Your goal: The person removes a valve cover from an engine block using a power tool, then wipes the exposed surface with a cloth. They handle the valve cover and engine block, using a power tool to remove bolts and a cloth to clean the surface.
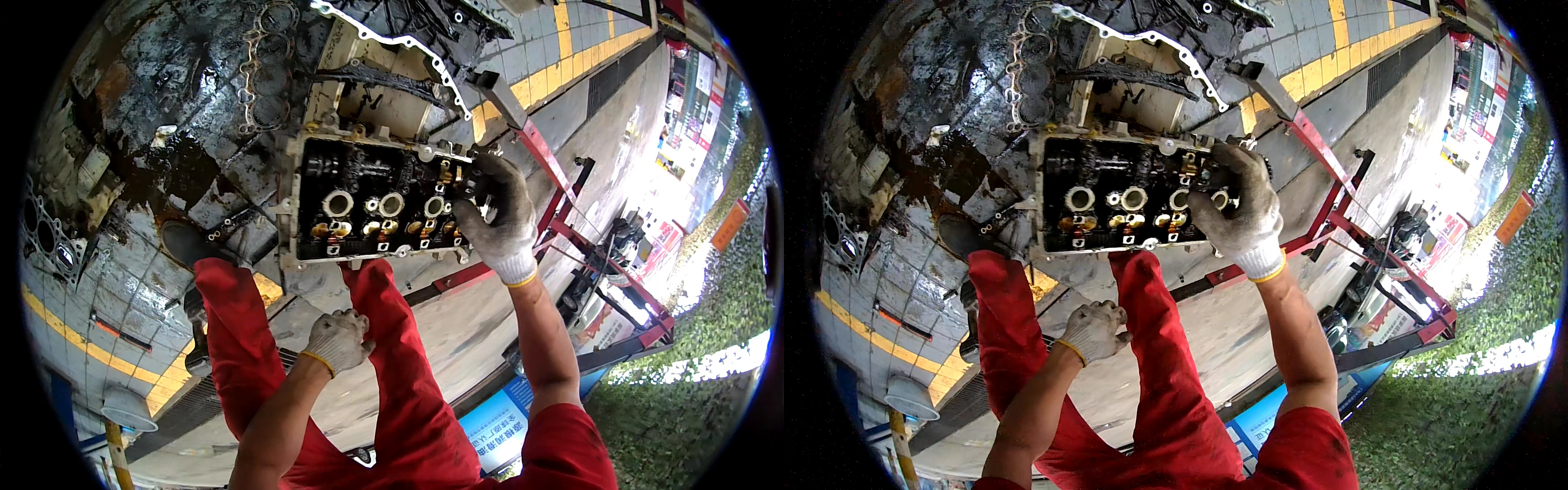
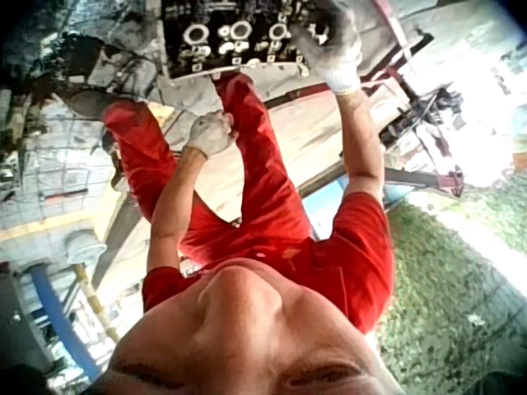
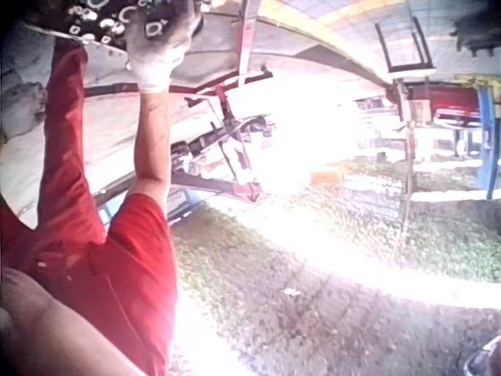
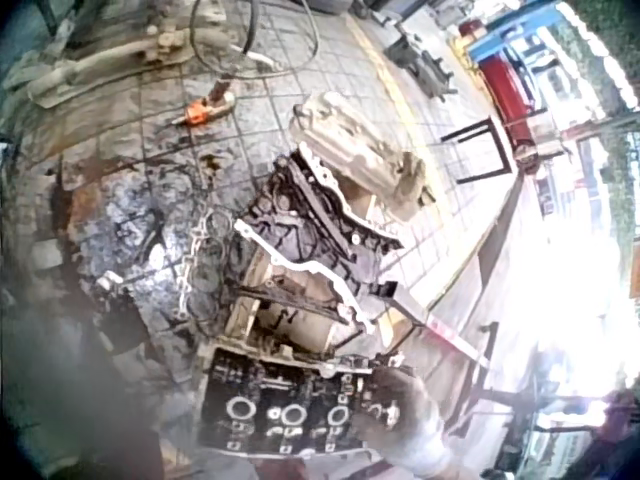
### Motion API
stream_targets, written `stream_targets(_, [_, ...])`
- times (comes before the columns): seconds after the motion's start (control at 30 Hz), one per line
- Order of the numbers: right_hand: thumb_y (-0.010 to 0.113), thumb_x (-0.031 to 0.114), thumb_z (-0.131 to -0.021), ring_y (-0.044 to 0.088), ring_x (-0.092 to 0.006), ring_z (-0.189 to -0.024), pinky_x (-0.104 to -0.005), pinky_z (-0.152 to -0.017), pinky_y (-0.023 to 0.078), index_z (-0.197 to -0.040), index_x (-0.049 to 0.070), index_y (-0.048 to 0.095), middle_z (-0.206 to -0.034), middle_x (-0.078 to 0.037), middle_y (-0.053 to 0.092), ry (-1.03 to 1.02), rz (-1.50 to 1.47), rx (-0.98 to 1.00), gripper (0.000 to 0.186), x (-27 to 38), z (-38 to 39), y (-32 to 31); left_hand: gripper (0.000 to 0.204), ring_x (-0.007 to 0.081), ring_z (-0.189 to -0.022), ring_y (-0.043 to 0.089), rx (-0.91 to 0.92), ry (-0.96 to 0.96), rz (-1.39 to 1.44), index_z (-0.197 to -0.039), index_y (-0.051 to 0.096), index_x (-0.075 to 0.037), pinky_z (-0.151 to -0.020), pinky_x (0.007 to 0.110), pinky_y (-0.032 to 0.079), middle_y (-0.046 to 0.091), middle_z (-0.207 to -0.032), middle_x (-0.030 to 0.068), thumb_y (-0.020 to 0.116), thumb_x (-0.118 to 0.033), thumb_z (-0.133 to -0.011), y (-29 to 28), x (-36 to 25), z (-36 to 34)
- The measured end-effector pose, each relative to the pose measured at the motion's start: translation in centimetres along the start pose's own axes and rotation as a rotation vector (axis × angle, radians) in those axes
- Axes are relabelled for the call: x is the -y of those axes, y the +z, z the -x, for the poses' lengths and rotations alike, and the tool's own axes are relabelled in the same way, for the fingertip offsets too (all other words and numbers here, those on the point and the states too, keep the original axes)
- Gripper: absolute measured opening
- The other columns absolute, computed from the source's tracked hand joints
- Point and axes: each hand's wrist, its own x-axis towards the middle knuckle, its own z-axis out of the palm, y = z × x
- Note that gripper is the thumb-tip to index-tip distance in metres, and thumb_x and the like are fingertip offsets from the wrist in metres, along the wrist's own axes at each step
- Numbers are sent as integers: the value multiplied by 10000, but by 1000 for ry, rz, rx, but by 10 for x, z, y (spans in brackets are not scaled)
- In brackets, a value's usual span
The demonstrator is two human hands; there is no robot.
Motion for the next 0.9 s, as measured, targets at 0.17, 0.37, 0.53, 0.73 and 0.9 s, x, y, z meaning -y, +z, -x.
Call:
stream_targets(0.17, [883,91,-735,678,-378,-1131,-487,-1043,524,-1330,42,602,-1279,-192,673,-218,97,53,659,-18,-3,5,488,307,-1186,685,5,-25,-34,-1237,688,-118,-994,458,561,699,-1242,133,668,-522,-964,17,-3,-17])
stream_targets(0.37, [884,109,-718,612,-424,-1232,-533,-1111,459,-1310,49,606,-1303,-175,678,-341,136,41,657,-44,-8,10,482,311,-1177,690,28,-41,-71,-1239,688,-121,-992,453,564,700,-1234,139,654,-523,-976,21,-11,-29])
stream_targets(0.53, [856,89,-724,615,-423,-1206,-521,-1079,478,-1300,57,598,-1255,-171,680,-364,192,37,632,-49,-9,8,481,313,-1165,695,10,-31,-88,-1244,682,-122,-993,453,563,694,-1231,139,644,-524,-983,24,-11,-31])
stream_targets(0.73, [843,91,-713,614,-443,-1156,-547,-1050,477,-1301,60,587,-1202,-171,673,-410,329,65,642,-33,-19,2,476,303,-1148,692,-18,-26,-90,-1254,671,-135,-986,452,557,685,-1221,132,643,-527,-985,25,-10,-29])
stream_targets(0.9, [834,93,-711,603,-449,-1137,-545,-1032,480,-1297,55,579,-1178,-183,655,-434,401,95,640,-22,-21,-3,470,298,-1128,693,-28,-14,-58,-1255,668,-143,-978,448,558,683,-1218,129,646,-526,-983,21,-10,-24])
